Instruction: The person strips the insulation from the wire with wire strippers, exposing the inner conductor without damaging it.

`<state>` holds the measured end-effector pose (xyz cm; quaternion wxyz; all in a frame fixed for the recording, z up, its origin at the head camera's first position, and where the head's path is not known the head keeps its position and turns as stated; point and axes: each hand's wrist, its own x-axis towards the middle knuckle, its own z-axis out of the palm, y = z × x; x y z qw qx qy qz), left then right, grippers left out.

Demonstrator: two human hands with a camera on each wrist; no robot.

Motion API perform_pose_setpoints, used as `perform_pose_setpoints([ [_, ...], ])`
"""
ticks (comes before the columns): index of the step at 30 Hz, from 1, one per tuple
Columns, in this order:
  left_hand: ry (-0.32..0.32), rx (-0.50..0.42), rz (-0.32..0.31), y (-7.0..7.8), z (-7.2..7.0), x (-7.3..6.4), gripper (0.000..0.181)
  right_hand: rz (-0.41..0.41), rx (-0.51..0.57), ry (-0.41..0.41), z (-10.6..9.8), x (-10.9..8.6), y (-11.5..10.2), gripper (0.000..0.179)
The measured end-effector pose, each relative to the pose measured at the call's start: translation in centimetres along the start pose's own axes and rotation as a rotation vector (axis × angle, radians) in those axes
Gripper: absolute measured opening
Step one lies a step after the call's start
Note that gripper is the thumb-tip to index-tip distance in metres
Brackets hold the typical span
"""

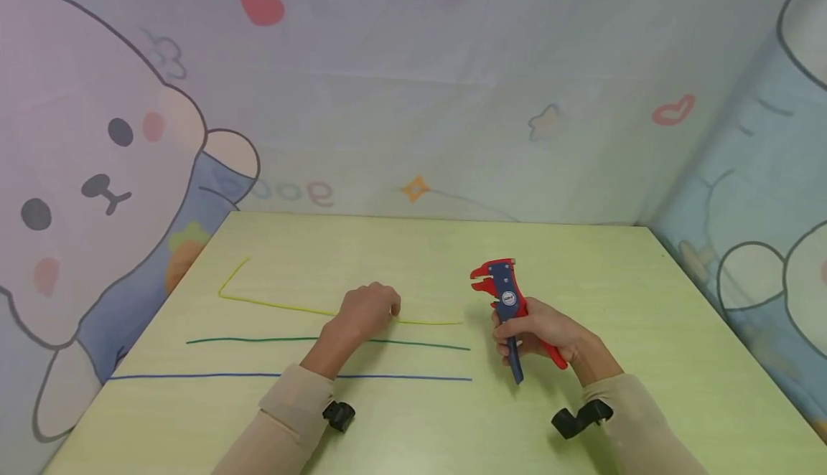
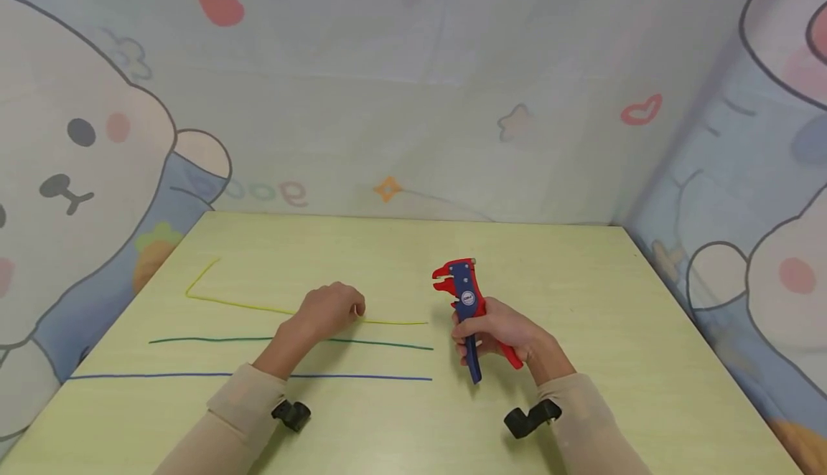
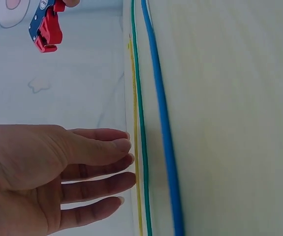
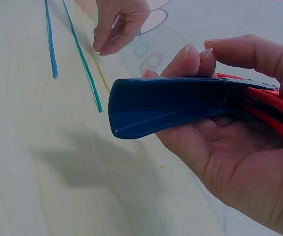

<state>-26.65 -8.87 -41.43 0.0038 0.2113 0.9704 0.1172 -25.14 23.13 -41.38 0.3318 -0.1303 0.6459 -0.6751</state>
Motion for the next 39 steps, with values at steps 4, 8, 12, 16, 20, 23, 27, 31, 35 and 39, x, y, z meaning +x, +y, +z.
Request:
perform_pose_setpoints([
  [4, -0.019, -0.003, 0.008, 0.2, -0.8, -0.4, 0.022, -0.001, 0.0, 0.002, -0.2, -0.1, 0.1, 0.016],
  [8, -0.098, -0.004, 0.038, 0.5, -1.4, -0.9, 0.017, -0.005, -0.001, -0.003, -0.3, -0.1, 0.1, 0.015],
  [12, -0.196, 0.011, 0.09, 0.7, -1.2, -1.1, 0.014, -0.003, -0.007, -0.004, -0.4, -0.2, 0.3, 0.019],
  [16, -0.213, 0.031, 0.096, 0.7, -0.8, -1.2, 0.008, 0.007, -0.01, -0.007, -0.3, -0.2, 0.5, 0.019],
  [20, -0.204, 0.033, 0.09, 0.8, -0.7, -1.2, 0.017, 0.007, -0.016, -0.01, -0.3, -0.1, 0.5, 0.02],
  [23, -0.209, 0.033, 0.092, 0.9, -0.7, -1.2, 0.029, 0.001, -0.021, -0.015, -0.4, -0.1, 0.5, 0.021],
  [27, -0.211, 0.045, 0.102, 1.0, -0.8, -1.3, 0.038, -0.003, -0.02, -0.023, -0.5, 0.0, 0.5, 0.022],
  [31, -0.212, 0.056, 0.12, 1.0, -0.8, -1.3, 0.047, 0.002, -0.018, -0.019, -0.5, 0.0, 0.6, 0.025],
  [35, -0.208, 0.038, 0.146, 0.8, -1.0, -1.4, 0.051, 0.013, -0.017, -0.006, -0.6, 0.1, 0.7, 0.026],
  [39, -0.209, -0.005, 0.144, 0.7, -1.5, -1.5, 0.045, 0.015, -0.019, -0.001, -0.6, 0.1, 0.7, 0.029],
])
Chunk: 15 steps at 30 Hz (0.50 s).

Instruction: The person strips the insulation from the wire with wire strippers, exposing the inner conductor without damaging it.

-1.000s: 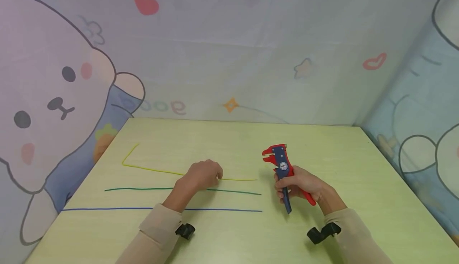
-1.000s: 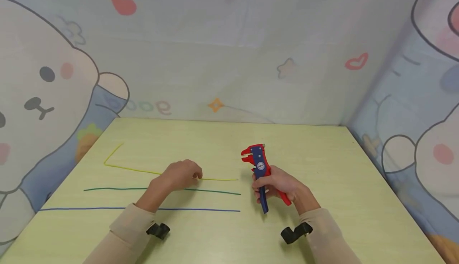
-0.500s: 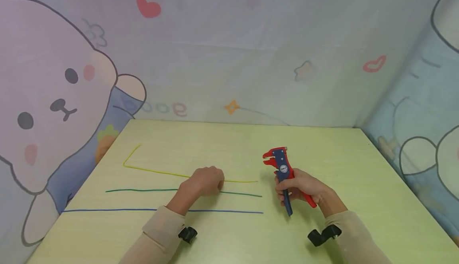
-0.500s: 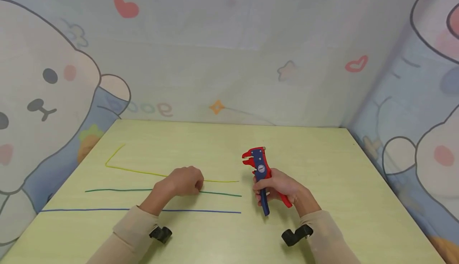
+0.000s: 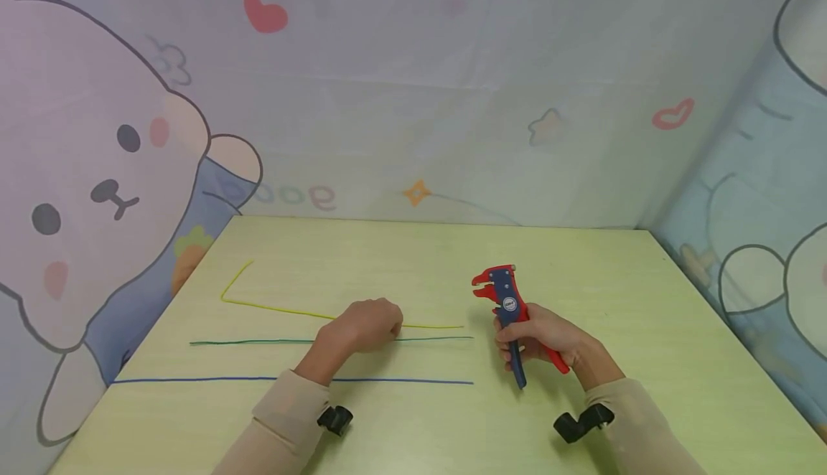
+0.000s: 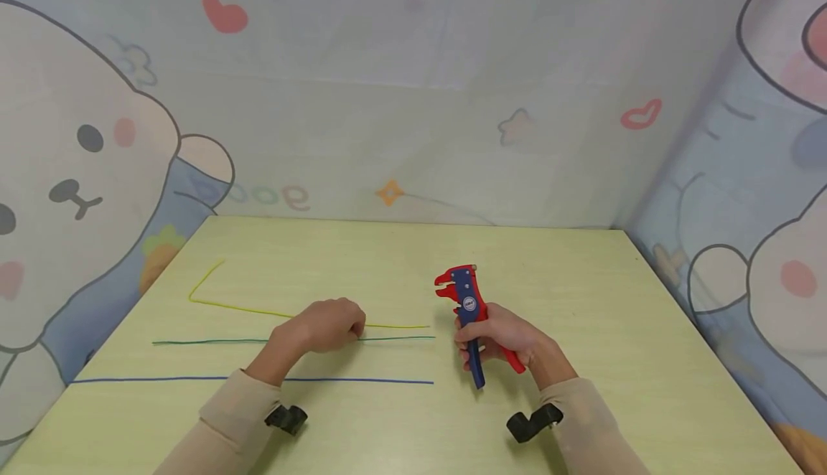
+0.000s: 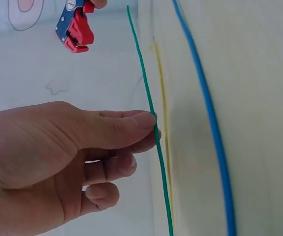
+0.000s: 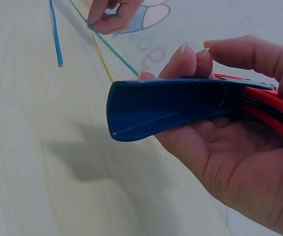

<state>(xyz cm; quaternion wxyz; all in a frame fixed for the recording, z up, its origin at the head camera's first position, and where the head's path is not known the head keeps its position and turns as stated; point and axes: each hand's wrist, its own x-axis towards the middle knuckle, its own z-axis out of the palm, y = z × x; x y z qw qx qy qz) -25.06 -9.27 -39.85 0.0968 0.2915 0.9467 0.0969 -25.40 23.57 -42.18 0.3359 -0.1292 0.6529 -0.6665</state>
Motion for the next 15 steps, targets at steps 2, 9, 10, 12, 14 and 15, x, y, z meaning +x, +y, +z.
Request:
perform_pose_setpoints([
  [2, -0.001, -0.006, -0.012, -0.1, -0.3, -0.2, 0.038, 0.0, -0.001, -0.003, 0.0, 0.0, 0.0, 0.03],
  [9, 0.004, -0.038, -0.017, -0.4, -1.2, -0.6, 0.016, -0.007, 0.013, -0.028, 0.0, 0.0, -0.1, 0.022],
  [10, 0.006, -0.053, -0.018, -0.4, -1.3, -0.7, 0.016, -0.008, 0.015, -0.03, 0.0, 0.0, -0.1, 0.022],
  [12, 0.016, -0.079, -0.021, -0.4, -1.5, -0.7, 0.013, -0.011, 0.016, -0.034, 0.0, -0.1, -0.1, 0.022],
  [14, 0.034, -0.094, -0.028, -0.4, -1.6, -0.6, 0.007, -0.01, 0.015, -0.035, 0.1, -0.1, 0.0, 0.024],
  [15, 0.043, -0.103, -0.031, -0.4, -1.7, -0.6, 0.005, -0.009, 0.015, -0.037, 0.1, -0.1, 0.0, 0.026],
])
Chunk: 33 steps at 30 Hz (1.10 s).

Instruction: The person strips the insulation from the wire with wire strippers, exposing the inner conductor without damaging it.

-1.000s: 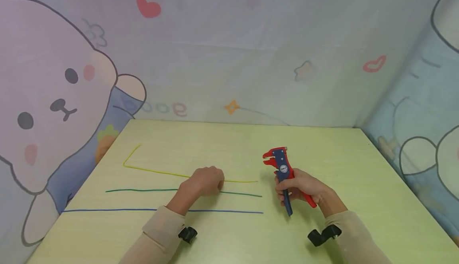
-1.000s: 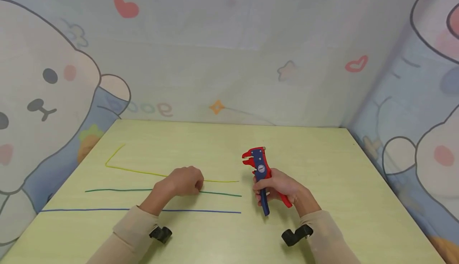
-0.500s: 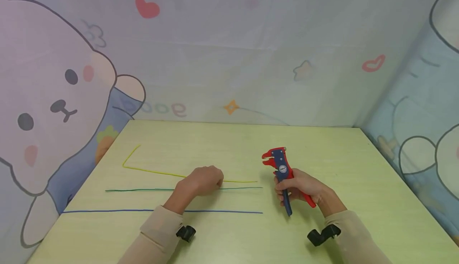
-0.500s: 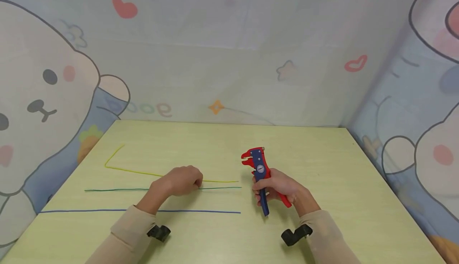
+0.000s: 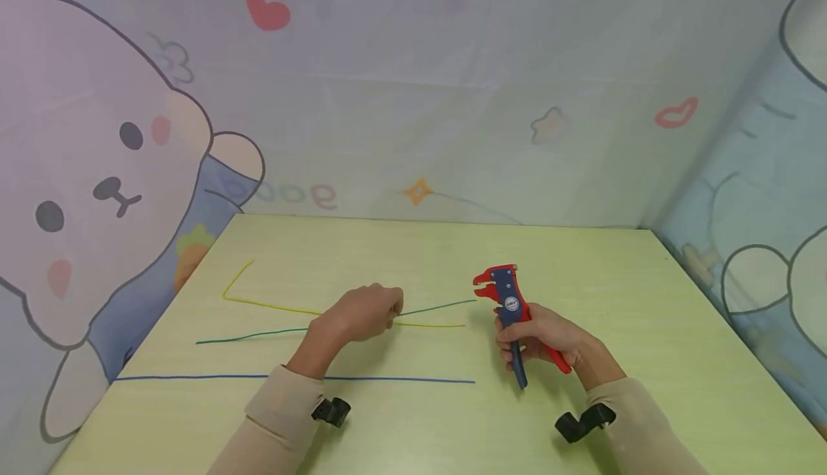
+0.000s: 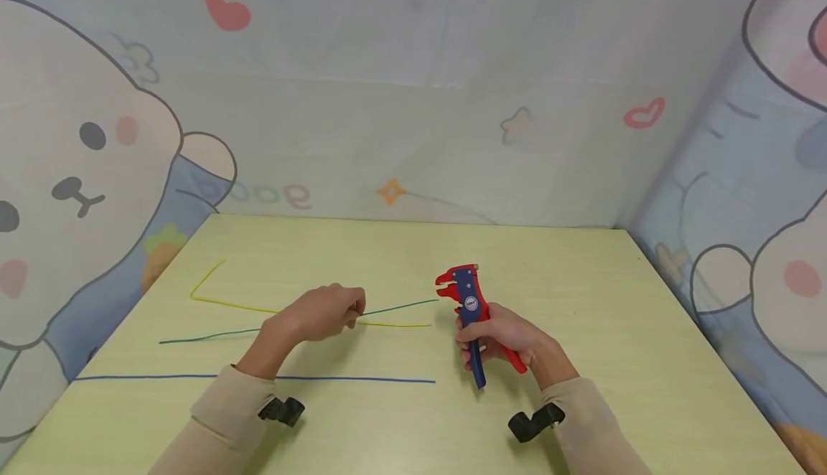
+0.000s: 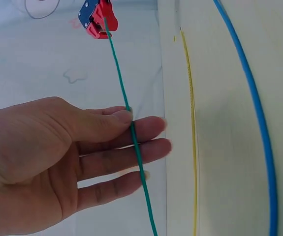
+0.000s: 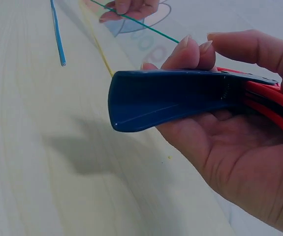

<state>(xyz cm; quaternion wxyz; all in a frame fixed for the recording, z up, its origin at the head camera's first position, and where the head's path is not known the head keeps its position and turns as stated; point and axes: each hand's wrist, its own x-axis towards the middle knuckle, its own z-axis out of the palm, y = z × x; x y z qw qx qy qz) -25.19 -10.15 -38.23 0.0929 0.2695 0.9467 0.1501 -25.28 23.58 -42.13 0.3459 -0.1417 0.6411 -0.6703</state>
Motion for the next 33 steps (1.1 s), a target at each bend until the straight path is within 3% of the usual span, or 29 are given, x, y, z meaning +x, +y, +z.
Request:
perform_pose_setpoints([
  [6, 0.048, 0.003, -0.012, 0.04, -0.25, 0.14, 0.029, 0.006, 0.005, -0.008, 0.03, 0.0, 0.17, 0.029],
  [20, 0.129, 0.005, 0.036, 0.23, -0.75, 0.15, 0.03, -0.06, 0.003, -0.058, 0.15, 0.18, 0.14, 0.016],
  [33, 0.111, 0.006, 0.025, 0.19, -0.85, 0.1, 0.031, -0.067, -0.039, -0.106, 0.17, 0.43, 0.35, 0.014],
])
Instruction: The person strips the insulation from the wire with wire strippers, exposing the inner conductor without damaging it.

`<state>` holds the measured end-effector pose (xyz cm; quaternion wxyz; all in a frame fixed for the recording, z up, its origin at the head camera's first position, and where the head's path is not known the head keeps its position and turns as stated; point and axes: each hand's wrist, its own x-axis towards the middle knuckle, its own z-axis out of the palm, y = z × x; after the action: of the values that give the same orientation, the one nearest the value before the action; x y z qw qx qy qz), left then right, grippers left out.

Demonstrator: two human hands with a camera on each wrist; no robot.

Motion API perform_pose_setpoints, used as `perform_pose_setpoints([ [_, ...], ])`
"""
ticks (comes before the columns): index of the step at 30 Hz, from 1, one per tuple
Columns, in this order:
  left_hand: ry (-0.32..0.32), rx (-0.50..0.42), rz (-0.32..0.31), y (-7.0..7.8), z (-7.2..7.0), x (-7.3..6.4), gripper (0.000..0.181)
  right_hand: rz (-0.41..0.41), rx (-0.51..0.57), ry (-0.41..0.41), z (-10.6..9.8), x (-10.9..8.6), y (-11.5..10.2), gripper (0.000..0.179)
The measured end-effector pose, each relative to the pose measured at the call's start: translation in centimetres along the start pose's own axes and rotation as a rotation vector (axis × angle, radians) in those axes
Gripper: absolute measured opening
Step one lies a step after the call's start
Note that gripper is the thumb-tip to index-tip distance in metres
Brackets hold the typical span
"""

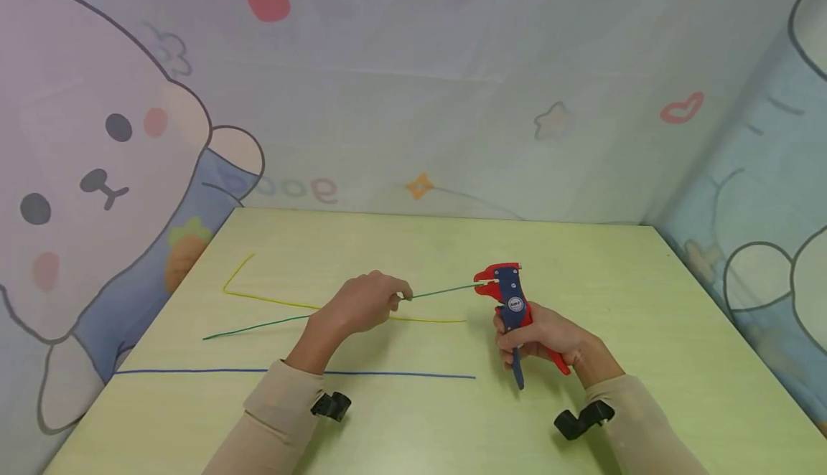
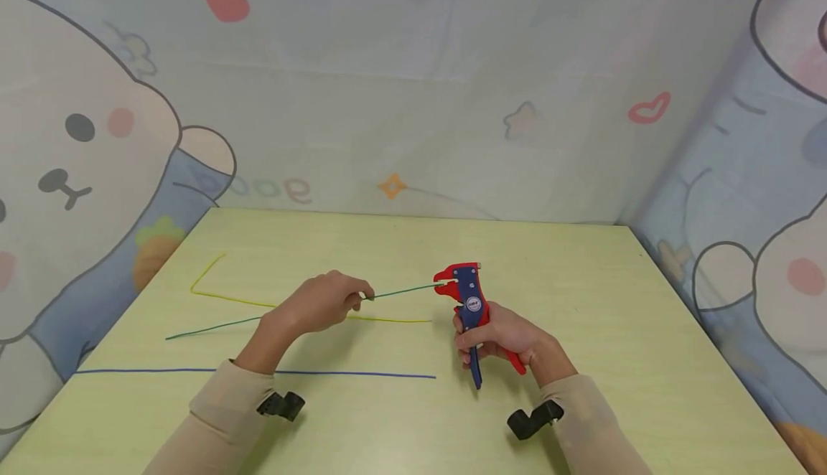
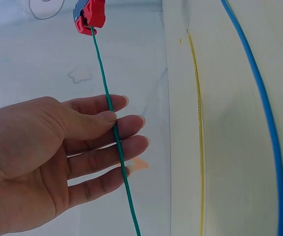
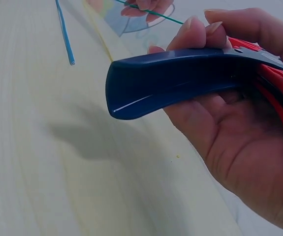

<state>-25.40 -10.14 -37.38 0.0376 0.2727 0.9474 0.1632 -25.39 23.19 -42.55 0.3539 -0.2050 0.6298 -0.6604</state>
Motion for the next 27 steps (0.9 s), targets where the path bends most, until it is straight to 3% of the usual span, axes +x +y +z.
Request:
perform_pose_setpoints([
  [20, 0.003, 0.016, 0.031, -0.12, -0.01, 0.01, 0.031, -0.017, -0.054, -0.017, 0.13, 0.11, -0.17, 0.012],
  [27, 0.009, 0.001, 0.019, -0.19, 0.07, 0.06, 0.031, -0.039, -0.066, 0.015, 0.44, 0.27, -0.23, 0.014],
])
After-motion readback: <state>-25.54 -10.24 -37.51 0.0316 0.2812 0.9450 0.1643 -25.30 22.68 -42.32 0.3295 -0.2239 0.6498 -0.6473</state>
